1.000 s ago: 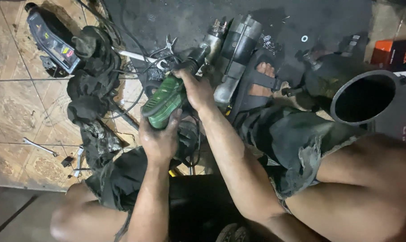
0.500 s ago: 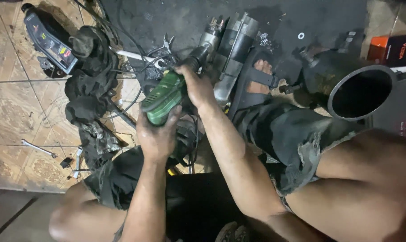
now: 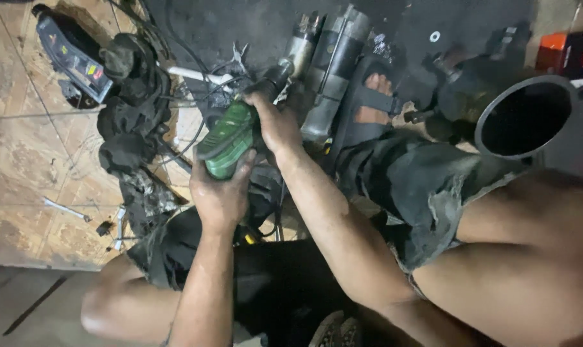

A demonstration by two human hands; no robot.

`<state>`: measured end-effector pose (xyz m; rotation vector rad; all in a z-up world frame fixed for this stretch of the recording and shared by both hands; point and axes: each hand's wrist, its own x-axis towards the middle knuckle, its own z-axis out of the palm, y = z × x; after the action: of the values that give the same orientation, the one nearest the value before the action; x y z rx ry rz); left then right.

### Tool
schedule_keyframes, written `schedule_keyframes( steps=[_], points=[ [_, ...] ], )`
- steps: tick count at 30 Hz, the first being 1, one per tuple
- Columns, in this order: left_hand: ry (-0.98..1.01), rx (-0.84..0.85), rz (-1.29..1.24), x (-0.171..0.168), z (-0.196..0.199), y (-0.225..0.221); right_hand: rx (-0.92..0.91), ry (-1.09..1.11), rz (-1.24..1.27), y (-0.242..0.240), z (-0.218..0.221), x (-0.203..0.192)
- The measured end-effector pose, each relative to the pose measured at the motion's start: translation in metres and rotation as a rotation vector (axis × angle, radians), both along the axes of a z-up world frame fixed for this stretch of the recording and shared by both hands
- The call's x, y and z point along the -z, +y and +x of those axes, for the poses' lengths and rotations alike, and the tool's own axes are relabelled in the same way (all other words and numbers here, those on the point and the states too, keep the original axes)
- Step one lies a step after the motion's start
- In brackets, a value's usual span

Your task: Polishing the exterior of a metal starter motor using a handheld power tool with a polishing attachment.

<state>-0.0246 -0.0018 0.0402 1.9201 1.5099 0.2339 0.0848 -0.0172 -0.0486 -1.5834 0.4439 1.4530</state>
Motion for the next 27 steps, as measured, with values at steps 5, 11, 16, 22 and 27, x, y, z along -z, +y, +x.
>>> schedule_keyframes(
  steps=[5, 11, 16, 22, 27],
  points=[
    [0.002, -0.009, 0.013, 0.005, -0.005, 0.003, -0.036, -0.026, -0.035, 0.004, 0.004, -0.009],
    [-0.014, 0.035, -0.028, 0.0, -0.007, -0.006, -0.023, 0.002, -0.057, -0.007, 0.009, -0.028],
    [0.08, 0.051, -0.037, -0.008, 0.002, -0.009, -0.017, 0.006, 0.008, -0.007, 0.025, -0.055],
    [0.131, 0.107, -0.124, -0.026, 0.011, -0.021, 0.131, 0.015, 0.21, -0.026, 0.022, -0.045],
    [-0.205, 0.129, -0.239, -0.015, -0.003, -0.032, 0.325, 0.167, 0.432, -0.034, 0.029, -0.051]
  ],
)
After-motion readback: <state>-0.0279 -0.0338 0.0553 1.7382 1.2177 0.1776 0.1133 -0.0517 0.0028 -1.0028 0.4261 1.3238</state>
